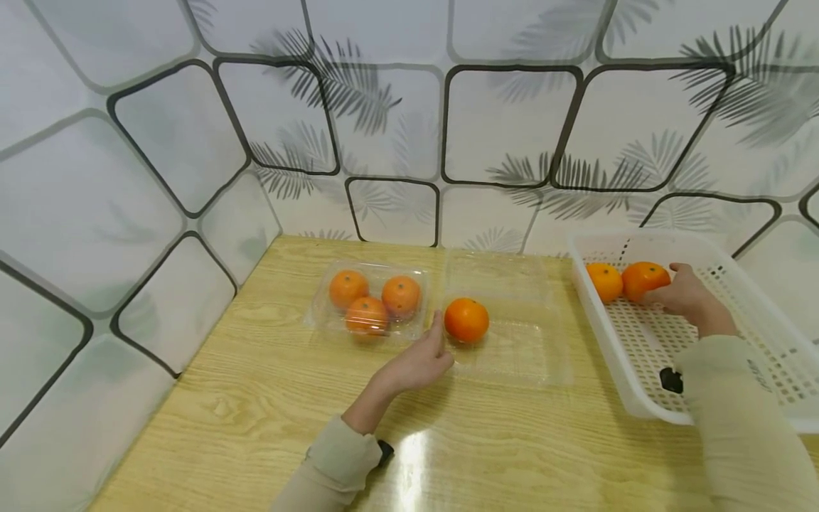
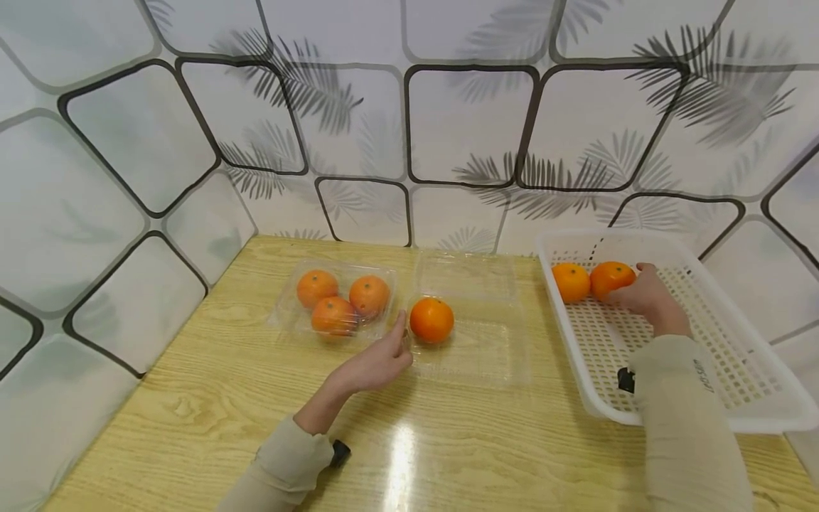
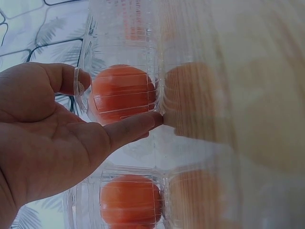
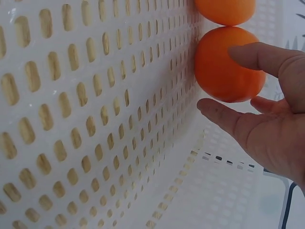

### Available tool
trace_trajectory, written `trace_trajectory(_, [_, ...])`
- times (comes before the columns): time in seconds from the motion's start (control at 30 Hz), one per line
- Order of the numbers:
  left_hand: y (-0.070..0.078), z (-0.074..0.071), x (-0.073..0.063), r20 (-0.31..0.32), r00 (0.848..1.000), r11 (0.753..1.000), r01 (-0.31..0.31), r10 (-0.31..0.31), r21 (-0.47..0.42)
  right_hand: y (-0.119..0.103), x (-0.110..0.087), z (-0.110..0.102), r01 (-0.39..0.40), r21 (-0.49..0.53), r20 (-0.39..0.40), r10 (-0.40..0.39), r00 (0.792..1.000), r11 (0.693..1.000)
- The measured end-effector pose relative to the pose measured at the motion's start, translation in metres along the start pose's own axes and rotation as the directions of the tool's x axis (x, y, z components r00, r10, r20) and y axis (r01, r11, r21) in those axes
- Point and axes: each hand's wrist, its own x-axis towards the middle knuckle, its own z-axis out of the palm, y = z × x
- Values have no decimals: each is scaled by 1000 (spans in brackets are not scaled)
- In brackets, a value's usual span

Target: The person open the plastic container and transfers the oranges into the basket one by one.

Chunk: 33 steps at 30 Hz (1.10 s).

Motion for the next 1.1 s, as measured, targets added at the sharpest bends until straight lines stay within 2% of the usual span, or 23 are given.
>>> trace_trajectory(0.27, [-1,-1,0,-4,1000,1000,-3,3,-5,-5,-4,-2,76,-45,16,-76,997,996])
trace_trajectory(0.47, [-1,-1,0,-8,1000,1000,-9,9,2,-15,-8,-1,136,-49,-26,-137,990,989])
trace_trajectory(0.73, [-3,0,0,-5,1000,1000,-9,9,4,-29,-15,-4,202,-109,-62,-209,976,973])
trace_trajectory(1.1, [-2,-1,0,2,1000,1000,-15,15,-1,-47,-24,-9,275,-79,-65,-280,958,958])
